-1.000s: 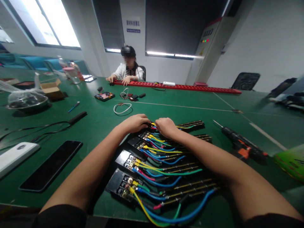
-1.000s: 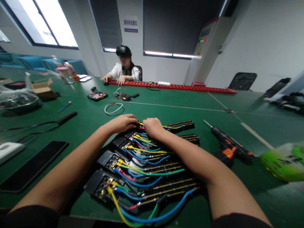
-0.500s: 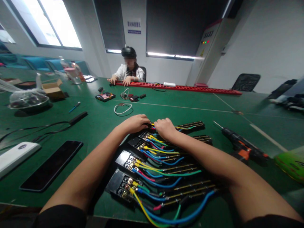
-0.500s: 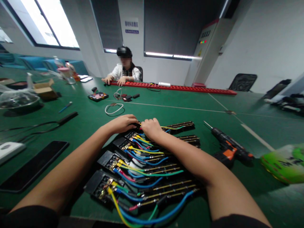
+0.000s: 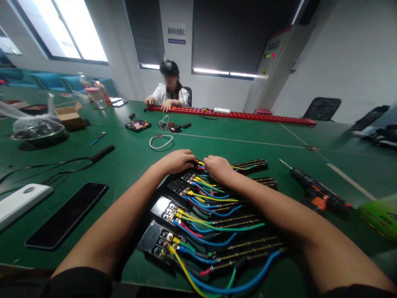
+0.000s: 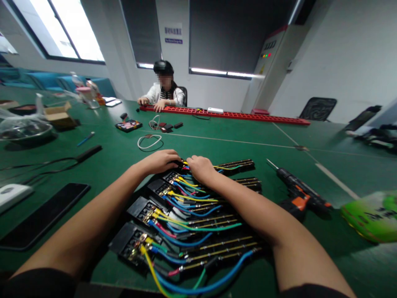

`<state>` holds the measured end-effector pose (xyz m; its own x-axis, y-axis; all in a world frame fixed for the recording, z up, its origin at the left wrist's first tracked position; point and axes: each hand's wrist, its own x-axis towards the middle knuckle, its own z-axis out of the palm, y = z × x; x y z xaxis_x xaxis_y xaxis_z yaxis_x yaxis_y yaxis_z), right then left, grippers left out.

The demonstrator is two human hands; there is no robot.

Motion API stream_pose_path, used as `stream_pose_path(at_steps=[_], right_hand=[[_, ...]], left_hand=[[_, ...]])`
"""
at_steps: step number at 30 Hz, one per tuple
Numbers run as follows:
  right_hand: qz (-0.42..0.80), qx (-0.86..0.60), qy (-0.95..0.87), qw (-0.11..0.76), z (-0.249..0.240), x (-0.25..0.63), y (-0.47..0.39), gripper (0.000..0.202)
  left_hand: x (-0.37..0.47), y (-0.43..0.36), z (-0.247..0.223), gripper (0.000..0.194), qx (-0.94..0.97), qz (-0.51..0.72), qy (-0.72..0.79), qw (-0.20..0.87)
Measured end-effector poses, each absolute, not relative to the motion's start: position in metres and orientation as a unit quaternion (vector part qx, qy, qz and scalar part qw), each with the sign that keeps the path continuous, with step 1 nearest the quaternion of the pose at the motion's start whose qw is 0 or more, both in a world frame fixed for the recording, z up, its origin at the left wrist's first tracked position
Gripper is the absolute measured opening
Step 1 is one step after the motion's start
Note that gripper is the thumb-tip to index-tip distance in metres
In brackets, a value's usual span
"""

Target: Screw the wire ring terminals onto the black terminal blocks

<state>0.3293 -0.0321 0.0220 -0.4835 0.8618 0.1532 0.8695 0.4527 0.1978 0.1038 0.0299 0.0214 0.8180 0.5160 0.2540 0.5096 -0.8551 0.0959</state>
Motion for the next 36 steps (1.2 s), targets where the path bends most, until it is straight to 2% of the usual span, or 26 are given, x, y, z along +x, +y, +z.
stream_pose_path(at_steps=[36], right_hand=[[-0.130, -0.517, -0.846, -0.002, 0.0197, 0.3248, -0.0337, 0.028]], left_hand=[[0.1011, 0.0345, 0.0148, 0.030, 0.953, 0.153, 0.260, 0.007]])
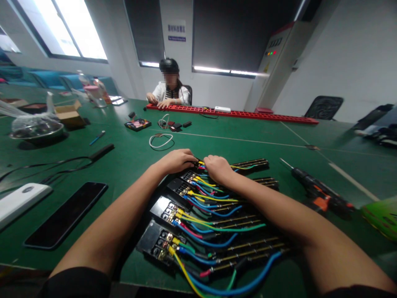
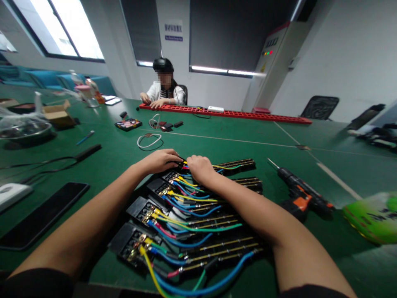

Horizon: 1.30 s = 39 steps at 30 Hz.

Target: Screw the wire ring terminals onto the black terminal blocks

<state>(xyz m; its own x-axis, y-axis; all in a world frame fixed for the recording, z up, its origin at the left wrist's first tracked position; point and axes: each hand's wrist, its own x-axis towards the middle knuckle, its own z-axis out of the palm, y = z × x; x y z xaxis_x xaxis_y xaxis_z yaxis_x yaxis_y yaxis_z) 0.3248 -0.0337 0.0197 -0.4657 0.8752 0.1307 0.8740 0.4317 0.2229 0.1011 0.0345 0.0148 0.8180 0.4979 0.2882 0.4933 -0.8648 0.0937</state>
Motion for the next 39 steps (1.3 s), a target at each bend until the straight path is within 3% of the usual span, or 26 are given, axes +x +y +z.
stream_pose_path(at_steps=[39], right_hand=[[0.098, 0.529, 0.843, -0.008, 0.028, 0.322, -0.031, 0.029]], left_hand=[[0.102, 0.032, 0.017, 0.028, 0.949, 0.169, 0.264, 0.019]])
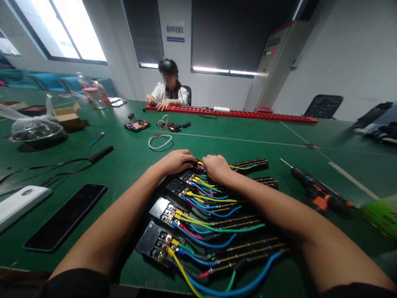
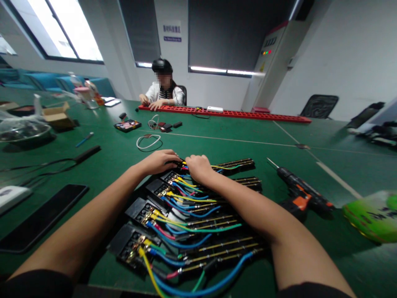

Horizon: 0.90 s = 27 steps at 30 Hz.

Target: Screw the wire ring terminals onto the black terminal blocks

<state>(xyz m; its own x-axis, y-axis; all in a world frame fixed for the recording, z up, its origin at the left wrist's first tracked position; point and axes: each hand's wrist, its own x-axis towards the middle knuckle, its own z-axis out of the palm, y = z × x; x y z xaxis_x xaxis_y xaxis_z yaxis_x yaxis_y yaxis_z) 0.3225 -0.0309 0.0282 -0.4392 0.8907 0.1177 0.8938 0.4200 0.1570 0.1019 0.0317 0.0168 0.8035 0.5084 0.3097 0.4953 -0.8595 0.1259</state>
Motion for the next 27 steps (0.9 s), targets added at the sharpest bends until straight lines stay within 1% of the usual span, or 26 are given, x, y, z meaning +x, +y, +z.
stream_pose_path(at_steps=[27], right_hand=[[-0.115, -0.528, -0.841, 0.019, 0.0195, 0.3225, -0.0280, 0.025]], left_hand=[[0.1010, 0.0331, 0.0148, 0.030, 0.951, 0.168, 0.260, 0.024]])
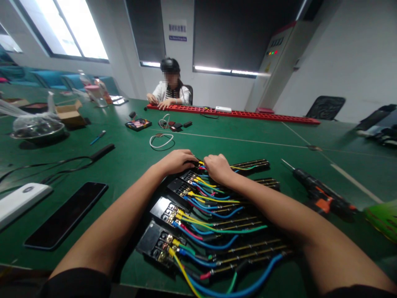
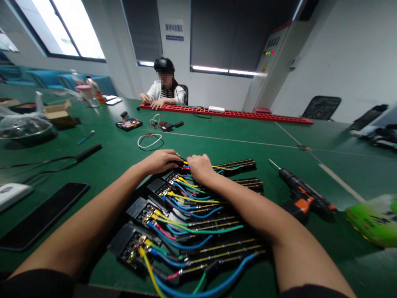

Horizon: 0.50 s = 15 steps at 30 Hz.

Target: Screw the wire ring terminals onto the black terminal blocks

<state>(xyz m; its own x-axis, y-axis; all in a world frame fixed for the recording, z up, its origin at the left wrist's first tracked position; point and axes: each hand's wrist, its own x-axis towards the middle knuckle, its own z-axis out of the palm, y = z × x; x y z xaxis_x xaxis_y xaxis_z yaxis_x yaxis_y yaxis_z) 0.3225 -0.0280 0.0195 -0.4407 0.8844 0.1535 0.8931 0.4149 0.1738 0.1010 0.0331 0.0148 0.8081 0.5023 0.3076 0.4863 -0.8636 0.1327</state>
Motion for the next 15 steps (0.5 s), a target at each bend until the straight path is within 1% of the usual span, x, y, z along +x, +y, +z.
stream_pose_path(at_steps=[15], right_hand=[[-0.082, -0.527, -0.846, 0.005, 0.034, 0.324, -0.033, 0.025]], left_hand=[[0.104, 0.030, 0.020, 0.031, 0.956, 0.135, 0.262, -0.003]])
